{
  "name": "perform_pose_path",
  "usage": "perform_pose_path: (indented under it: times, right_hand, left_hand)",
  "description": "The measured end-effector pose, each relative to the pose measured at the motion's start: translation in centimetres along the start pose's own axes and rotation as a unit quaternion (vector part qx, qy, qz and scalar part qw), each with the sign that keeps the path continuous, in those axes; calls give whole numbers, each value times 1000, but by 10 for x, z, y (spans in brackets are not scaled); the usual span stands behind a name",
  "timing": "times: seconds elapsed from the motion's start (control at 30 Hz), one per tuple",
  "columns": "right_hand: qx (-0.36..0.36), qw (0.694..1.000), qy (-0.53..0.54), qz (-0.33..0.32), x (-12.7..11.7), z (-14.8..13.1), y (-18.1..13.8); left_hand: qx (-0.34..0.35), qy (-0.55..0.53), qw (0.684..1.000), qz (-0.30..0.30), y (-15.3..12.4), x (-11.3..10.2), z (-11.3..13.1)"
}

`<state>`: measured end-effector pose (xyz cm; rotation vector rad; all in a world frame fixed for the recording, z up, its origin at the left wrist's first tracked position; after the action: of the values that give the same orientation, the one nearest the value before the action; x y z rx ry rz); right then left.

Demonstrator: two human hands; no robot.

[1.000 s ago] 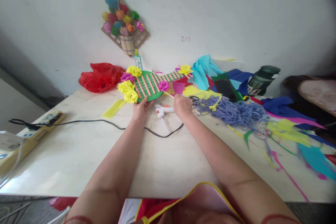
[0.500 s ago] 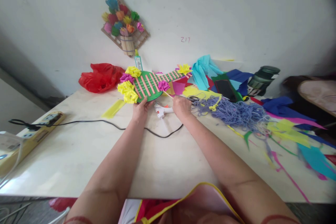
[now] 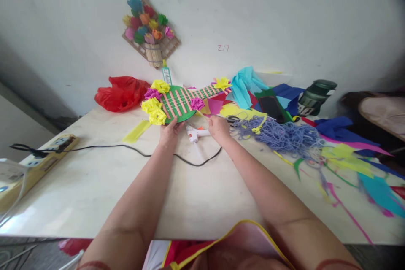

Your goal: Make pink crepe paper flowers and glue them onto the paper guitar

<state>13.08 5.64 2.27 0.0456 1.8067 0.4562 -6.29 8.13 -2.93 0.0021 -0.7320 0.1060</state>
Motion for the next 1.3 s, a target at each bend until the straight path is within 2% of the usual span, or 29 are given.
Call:
perform_pose_path:
  times: [0.17, 0.33, 0.5, 0.67, 0.87, 1.03, 1.3]
  right_hand:
    - [16, 993, 114, -3, 9, 6, 6]
    - [65, 958, 279, -15, 20, 10, 8]
    - [90, 941, 326, -12, 25, 11, 8]
    - [66, 962, 265, -17, 23, 10, 8]
    - [6, 997, 72, 13, 8, 1, 4]
    - [-28, 999, -38, 3, 2, -9, 0]
    - [-36, 997, -71, -2, 1, -12, -2]
  left_hand:
    - [1, -2, 1000, -2, -1, 1, 1]
    - [-1, 1, 1000, 7, 1, -1, 0]
    - [1, 8, 1000, 8, 2, -2, -1]
    - [3, 15, 1000, 6, 0, 0, -1]
    - [9, 14, 1000, -7, 0, 1, 0]
    - [10, 19, 1000, -9, 1, 0, -1]
    - [11, 18, 1000, -8, 0, 0, -1]
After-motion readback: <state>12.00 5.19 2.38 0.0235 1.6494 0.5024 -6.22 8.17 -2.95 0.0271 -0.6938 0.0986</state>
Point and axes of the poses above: each hand's wrist, its own y-axis towards the middle knuckle, its own x-axis out of the palm, z = x × y, the point moved 5 cm from there along y, towards the middle knuckle, and after that the axes turned 15 degrees about -x, right-handed, at the moved point
